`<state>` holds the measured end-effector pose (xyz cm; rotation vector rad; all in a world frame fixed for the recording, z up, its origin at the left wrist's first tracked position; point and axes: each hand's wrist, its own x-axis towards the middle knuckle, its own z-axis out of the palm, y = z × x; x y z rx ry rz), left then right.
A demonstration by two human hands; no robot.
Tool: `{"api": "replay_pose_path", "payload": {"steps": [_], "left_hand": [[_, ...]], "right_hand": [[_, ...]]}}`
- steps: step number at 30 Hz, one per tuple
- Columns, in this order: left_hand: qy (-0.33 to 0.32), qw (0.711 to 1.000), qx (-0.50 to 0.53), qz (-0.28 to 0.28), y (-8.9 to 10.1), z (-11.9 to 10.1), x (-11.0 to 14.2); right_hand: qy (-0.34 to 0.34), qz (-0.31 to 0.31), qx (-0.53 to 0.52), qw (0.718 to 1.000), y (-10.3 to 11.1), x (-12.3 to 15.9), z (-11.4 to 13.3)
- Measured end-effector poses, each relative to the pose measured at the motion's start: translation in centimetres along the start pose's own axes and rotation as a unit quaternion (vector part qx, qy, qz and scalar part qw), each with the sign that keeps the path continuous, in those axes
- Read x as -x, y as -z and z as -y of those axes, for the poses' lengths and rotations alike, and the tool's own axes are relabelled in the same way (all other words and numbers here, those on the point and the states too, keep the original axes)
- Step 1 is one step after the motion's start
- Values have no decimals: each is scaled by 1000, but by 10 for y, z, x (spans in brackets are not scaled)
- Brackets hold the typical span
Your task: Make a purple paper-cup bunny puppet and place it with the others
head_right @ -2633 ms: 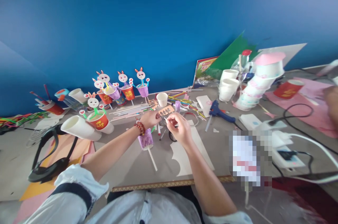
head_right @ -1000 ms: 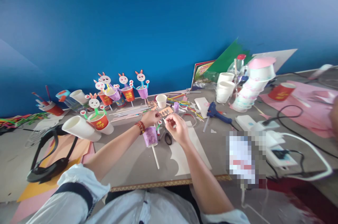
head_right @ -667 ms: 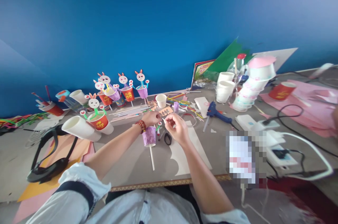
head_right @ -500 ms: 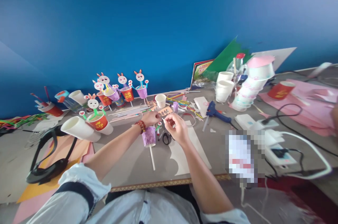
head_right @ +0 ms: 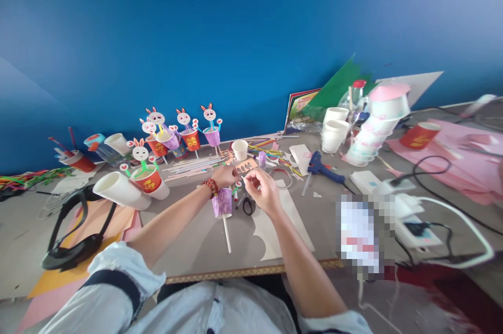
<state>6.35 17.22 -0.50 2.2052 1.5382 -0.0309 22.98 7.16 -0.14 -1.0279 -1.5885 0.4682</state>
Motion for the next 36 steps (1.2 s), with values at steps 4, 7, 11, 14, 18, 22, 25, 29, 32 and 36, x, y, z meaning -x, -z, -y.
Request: {"api": "replay_pose_path", "payload": {"steps": [4,7,11,14,18,22,25,29,32,36], "left_hand": [[-4,1000,11,-15,0,0,2],[-8,999,25,-43,1,-1,4],[-19,992,52,-113,11,-5,11],[-48,978,85,-183,28,-8,28],[-66,940,131,-307,47,3,73],[-35,830,321,-454,28,29,114],[46,781,530,-326,-4,41,124],[64,759,619,-190,-27,43,116],[61,727,673,-124,-26,45,109],[58,684,720,-103,-25,50,110]], "right_hand": [[-3,1,0,1000,-1,0,-2],[-7,4,5,1000,-1,0,-3],[-3,1,2,1000,-1,-1,-3],[-11,-3,5,1000,0,-1,-3],[-82,9,-58,995,-3,0,-7],[-187,50,-193,962,-14,2,-12],[-251,79,-262,928,-26,6,-12],[-296,104,-299,901,-39,12,-10],[-306,115,-302,896,-46,17,-7],[-315,126,-305,890,-53,20,-3]]}}
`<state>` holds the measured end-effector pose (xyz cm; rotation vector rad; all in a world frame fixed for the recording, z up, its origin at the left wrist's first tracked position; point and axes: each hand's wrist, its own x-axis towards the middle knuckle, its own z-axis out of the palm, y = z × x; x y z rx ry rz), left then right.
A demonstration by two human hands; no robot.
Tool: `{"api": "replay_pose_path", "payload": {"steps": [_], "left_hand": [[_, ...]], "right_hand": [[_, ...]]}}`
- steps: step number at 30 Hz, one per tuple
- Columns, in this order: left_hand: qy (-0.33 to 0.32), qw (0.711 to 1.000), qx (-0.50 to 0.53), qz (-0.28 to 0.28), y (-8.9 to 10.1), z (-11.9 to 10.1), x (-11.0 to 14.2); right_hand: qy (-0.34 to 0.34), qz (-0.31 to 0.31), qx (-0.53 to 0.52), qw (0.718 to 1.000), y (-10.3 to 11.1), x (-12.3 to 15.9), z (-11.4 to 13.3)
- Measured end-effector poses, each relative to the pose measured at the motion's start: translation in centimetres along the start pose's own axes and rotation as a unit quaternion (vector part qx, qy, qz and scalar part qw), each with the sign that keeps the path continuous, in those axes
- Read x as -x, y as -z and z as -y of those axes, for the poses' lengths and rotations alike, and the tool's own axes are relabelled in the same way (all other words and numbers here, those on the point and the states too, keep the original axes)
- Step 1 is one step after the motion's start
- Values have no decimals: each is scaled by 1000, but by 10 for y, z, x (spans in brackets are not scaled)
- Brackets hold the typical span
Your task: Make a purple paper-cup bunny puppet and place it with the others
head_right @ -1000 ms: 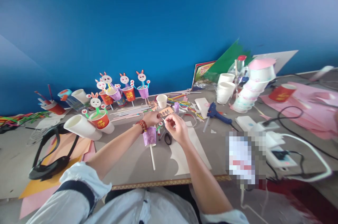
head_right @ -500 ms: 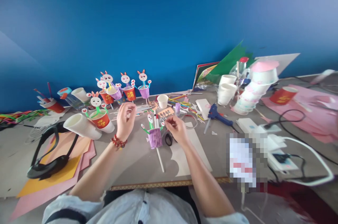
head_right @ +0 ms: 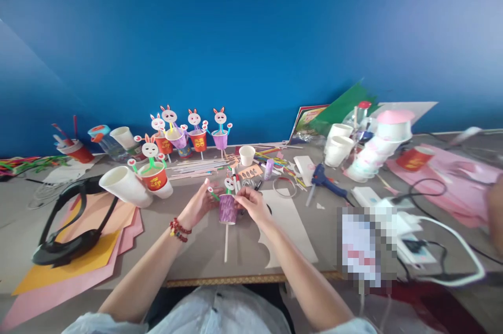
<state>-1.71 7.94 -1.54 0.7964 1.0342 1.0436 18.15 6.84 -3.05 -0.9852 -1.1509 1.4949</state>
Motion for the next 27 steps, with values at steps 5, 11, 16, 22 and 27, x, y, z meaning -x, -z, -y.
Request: {"api": "replay_pose_path", "payload": {"steps": [5,11,16,22,27], "left_hand": [[25,995,93,21,9,2,16],[58,970,223,83,32,-13,34],[69,961,218,154,49,-24,33],[-43,958,173,225,52,-18,33],[-69,962,125,231,49,-7,38]], "right_hand": [[2,28,16,999,-13,6,8],[43,98,101,989,-35,21,17],[102,119,177,972,-52,31,14],[165,111,241,950,-64,38,19],[142,137,238,951,-70,51,37]]}}
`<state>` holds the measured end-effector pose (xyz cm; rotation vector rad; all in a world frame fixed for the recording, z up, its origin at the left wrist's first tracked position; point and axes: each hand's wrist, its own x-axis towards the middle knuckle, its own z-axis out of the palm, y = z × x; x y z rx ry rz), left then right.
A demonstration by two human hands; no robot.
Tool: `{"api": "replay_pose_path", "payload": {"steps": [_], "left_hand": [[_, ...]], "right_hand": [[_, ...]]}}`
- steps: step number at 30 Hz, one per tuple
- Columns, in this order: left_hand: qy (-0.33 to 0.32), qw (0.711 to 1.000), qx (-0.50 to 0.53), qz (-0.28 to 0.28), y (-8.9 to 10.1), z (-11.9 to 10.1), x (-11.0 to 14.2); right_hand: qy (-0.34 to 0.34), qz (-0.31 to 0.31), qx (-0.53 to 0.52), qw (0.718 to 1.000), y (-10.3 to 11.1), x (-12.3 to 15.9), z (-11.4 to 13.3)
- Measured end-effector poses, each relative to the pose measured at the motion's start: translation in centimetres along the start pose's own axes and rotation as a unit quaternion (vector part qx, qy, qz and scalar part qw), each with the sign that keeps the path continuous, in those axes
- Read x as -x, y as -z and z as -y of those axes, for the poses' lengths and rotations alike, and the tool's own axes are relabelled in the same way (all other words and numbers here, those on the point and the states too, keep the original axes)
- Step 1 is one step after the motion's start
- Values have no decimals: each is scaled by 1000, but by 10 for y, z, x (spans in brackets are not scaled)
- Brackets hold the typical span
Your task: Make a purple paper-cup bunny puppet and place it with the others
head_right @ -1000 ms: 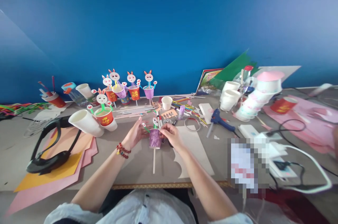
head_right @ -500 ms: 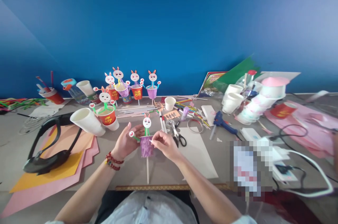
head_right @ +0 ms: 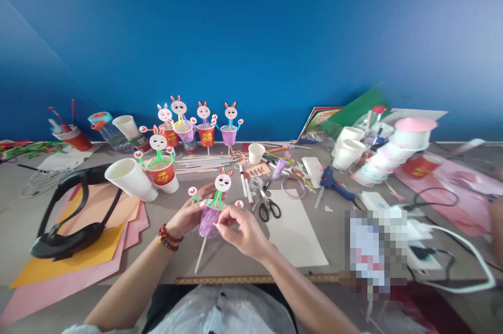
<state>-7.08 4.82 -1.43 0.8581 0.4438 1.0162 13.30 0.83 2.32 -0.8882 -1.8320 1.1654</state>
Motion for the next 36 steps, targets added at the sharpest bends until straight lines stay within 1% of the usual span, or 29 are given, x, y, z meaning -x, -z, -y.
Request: {"api": "replay_pose_path", "payload": {"steps": [2,3,5,7,8,10,11,13,15,18,22,25,28,30,32,34,36], "left_hand": [[1,1000,6,12,-2,2,1],[-1,1000,12,21,-3,2,2],[-12,999,22,37,-7,4,2],[-28,998,25,40,-10,6,3],[-36,998,23,38,-11,7,4],[-50,998,16,30,-12,10,4],[-57,998,13,25,-13,11,4],[-66,998,4,20,-12,14,4],[-72,997,-2,15,-12,15,4],[-75,997,-11,0,-13,15,3],[-68,997,-15,-15,-17,14,3],[-68,997,-14,-21,-18,15,3],[-67,998,-13,-15,-17,15,3],[-65,998,13,-6,-17,14,2],[-54,996,67,-10,-15,10,0],[-33,992,121,-30,-10,4,-2],[-17,988,147,-51,-4,-2,-4]], "right_hand": [[-10,11,-19,1000,9,1,10],[-7,-1,-25,1000,15,1,14],[6,-57,-59,997,32,-4,17],[-1,-123,-106,987,48,-12,16],[-5,-146,-124,981,54,-16,13],[-16,-146,-138,980,62,-27,7],[-22,-130,-139,982,63,-31,3],[-32,-94,-134,986,61,-40,-4],[-36,-77,-129,988,56,-46,-10],[-35,-69,-140,987,49,-53,-18],[-58,-46,-146,986,44,-58,-28],[-72,-47,-139,987,40,-59,-33],[-69,-48,-151,985,37,-60,-34],[-66,-44,-168,983,36,-60,-33],[-65,-46,-168,983,36,-60,-33],[-64,-54,-149,985,37,-60,-33],[-64,-59,-136,987,38,-60,-34]]}}
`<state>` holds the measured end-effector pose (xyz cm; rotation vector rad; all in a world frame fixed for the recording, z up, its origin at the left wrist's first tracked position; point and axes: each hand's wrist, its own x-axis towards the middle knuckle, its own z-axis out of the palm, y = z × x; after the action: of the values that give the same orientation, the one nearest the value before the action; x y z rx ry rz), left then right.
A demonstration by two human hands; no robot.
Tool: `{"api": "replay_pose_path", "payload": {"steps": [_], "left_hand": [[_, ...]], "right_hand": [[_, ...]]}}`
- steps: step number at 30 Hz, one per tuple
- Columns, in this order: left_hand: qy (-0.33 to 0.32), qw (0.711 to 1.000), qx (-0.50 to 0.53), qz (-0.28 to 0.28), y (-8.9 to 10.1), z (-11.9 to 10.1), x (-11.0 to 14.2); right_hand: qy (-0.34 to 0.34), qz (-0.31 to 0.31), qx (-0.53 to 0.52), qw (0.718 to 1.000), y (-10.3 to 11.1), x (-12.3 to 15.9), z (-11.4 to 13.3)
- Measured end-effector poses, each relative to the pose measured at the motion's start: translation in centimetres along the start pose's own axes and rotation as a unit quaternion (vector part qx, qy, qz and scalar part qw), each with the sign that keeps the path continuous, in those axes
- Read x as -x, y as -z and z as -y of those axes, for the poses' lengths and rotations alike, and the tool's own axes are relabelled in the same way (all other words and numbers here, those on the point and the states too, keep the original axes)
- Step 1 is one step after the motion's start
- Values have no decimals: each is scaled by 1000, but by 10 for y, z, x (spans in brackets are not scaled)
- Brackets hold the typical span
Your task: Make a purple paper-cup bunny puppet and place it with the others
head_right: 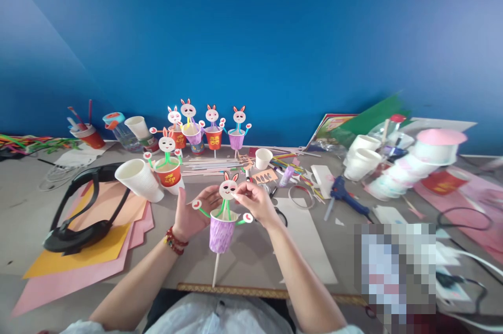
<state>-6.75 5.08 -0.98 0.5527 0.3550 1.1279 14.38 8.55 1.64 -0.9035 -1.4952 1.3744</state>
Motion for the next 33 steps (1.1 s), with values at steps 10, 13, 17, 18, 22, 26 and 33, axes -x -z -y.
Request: {"api": "replay_pose_path", "payload": {"steps": [10,13,17,18,22,26,33], "left_hand": [[-21,923,-382,-44,-21,-59,-4],[-13,883,-470,13,-37,-71,-15],[-10,837,-544,51,-44,-71,-33],[-4,830,-555,59,-44,-69,-36],[3,824,-563,68,-44,-61,-39],[-27,833,-552,21,-45,-55,-34],[-32,856,-515,-16,-49,-49,-26]], "right_hand": [[-2,0,-22,1000,1,-3,-5],[-2,-1,-24,1000,0,-5,-6],[20,9,-37,999,-1,-5,-6],[24,9,-37,999,-1,-4,-6],[37,5,-43,998,-1,-2,-4],[48,-38,-51,997,-3,3,1],[20,-77,-85,993,-12,15,1]]}}
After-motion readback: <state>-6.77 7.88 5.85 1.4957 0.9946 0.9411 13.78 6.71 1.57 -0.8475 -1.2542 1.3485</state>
